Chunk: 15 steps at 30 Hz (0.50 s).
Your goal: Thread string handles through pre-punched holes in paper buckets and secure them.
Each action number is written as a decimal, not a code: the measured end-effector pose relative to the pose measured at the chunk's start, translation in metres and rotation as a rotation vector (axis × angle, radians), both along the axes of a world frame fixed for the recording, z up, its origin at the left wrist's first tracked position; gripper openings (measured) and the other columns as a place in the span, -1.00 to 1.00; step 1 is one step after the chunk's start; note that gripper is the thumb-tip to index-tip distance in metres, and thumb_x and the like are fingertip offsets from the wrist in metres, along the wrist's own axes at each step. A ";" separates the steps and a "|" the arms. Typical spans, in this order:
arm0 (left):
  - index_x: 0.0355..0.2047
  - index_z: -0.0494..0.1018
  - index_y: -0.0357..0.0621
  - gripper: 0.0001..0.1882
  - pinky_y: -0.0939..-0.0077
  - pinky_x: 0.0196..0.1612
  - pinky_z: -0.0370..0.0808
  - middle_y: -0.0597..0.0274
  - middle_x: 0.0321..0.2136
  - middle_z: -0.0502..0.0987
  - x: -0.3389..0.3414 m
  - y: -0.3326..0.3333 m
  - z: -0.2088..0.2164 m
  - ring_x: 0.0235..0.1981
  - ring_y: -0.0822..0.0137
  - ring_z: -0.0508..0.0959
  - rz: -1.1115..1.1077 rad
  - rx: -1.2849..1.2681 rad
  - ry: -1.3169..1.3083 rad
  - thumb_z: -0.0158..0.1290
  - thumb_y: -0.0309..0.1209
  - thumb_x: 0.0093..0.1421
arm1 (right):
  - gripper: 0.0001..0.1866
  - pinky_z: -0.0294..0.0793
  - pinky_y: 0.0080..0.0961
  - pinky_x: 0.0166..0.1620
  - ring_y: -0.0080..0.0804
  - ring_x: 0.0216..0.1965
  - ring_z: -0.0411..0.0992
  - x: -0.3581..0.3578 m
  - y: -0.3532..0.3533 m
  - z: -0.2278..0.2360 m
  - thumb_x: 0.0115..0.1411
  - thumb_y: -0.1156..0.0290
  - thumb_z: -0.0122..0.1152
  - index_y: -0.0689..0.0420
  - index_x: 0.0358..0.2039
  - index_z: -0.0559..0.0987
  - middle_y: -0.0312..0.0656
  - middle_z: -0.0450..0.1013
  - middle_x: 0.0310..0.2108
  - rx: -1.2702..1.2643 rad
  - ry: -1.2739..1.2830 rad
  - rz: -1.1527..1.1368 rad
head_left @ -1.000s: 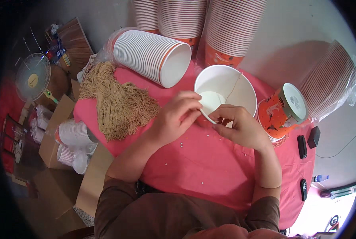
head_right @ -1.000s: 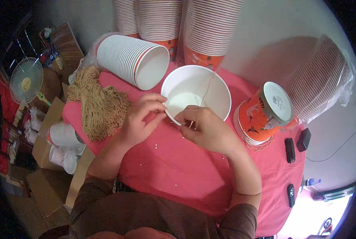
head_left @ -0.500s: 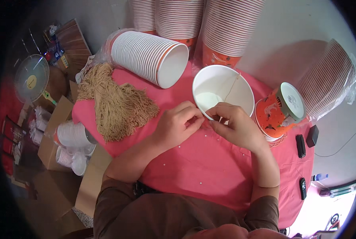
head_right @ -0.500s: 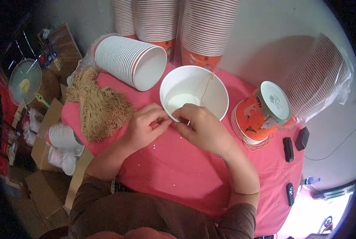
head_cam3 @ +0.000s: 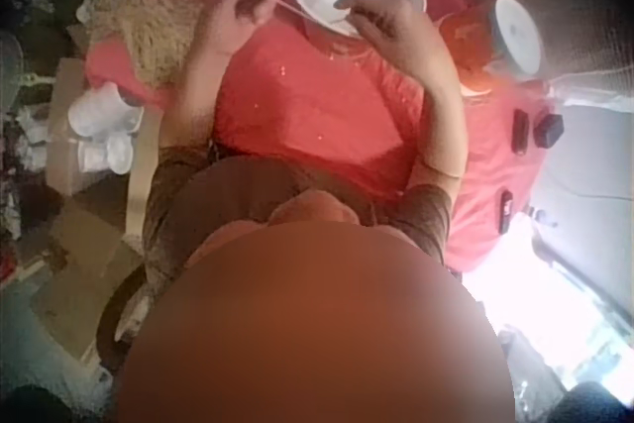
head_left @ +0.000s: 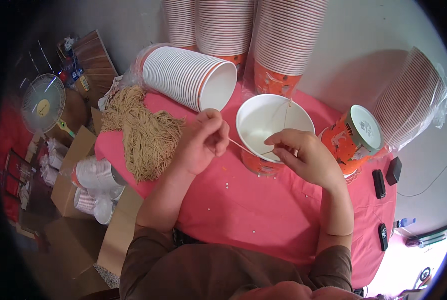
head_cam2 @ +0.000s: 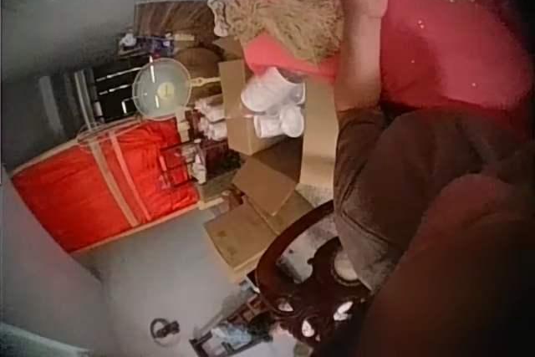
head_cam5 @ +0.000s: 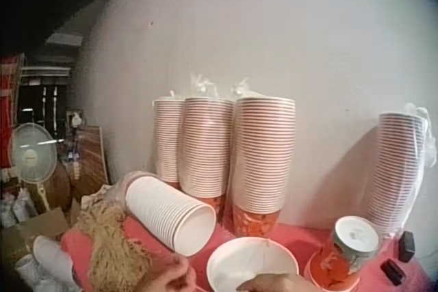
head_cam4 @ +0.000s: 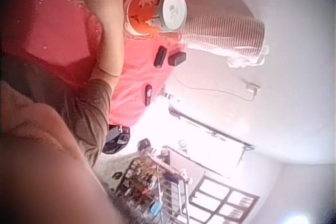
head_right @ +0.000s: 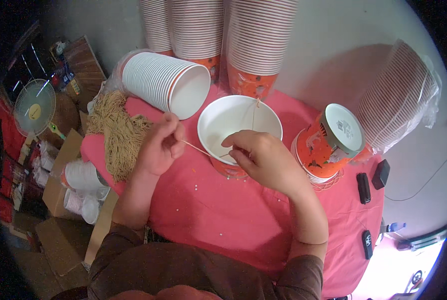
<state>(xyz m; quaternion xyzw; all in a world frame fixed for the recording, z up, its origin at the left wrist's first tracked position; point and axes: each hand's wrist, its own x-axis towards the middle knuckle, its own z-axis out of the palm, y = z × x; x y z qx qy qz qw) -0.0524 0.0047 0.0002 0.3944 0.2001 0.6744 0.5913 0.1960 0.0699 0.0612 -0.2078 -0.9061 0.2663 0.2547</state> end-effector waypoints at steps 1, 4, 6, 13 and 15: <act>-0.29 0.36 -0.12 -0.92 0.65 -0.59 0.33 0.16 -0.44 0.54 0.002 0.000 0.000 -0.61 0.50 0.43 -0.061 0.000 0.011 -0.01 -0.40 0.32 | -0.82 0.41 -0.55 -0.42 -0.50 -0.51 0.43 -0.002 0.000 0.000 0.18 0.61 0.19 0.24 -0.18 0.58 -0.16 0.51 -0.41 0.026 0.038 0.005; -0.14 0.36 -0.20 -0.84 0.69 -0.59 0.30 0.20 -0.46 0.55 0.016 -0.003 0.009 -0.61 0.58 0.40 0.076 -0.032 0.310 0.04 -0.49 0.29 | -0.80 0.39 -0.57 -0.43 -0.52 -0.52 0.40 -0.003 0.000 -0.001 0.16 0.64 0.19 0.25 -0.17 0.58 -0.18 0.50 -0.40 0.042 0.084 -0.033; -0.05 0.32 -0.28 -0.73 0.74 -0.56 0.30 0.24 -0.45 0.58 0.022 -0.005 0.008 -0.59 0.63 0.40 0.182 -0.020 0.493 0.07 -0.55 0.27 | -0.80 0.38 -0.57 -0.43 -0.53 -0.53 0.39 -0.005 -0.004 0.000 0.16 0.64 0.20 0.25 -0.17 0.58 -0.19 0.50 -0.42 0.021 0.131 -0.028; -0.05 0.32 -0.26 -0.74 0.78 -0.47 0.33 0.26 -0.41 0.59 0.030 -0.009 0.007 -0.52 0.66 0.42 0.150 0.010 0.578 0.07 -0.52 0.28 | -0.84 0.48 -0.33 -0.40 -0.14 -0.48 0.53 -0.016 -0.008 0.000 0.15 0.54 0.22 0.26 -0.23 0.57 0.00 0.52 -0.44 -0.045 0.161 -0.006; -0.06 0.35 -0.25 -0.77 0.77 -0.45 0.35 0.28 -0.41 0.58 0.034 -0.009 0.007 -0.48 0.66 0.44 0.148 0.043 0.592 0.06 -0.52 0.29 | -0.87 0.48 -0.34 -0.41 -0.14 -0.50 0.52 -0.017 -0.005 -0.007 0.16 0.54 0.21 0.27 -0.27 0.56 0.00 0.51 -0.47 -0.032 0.188 0.015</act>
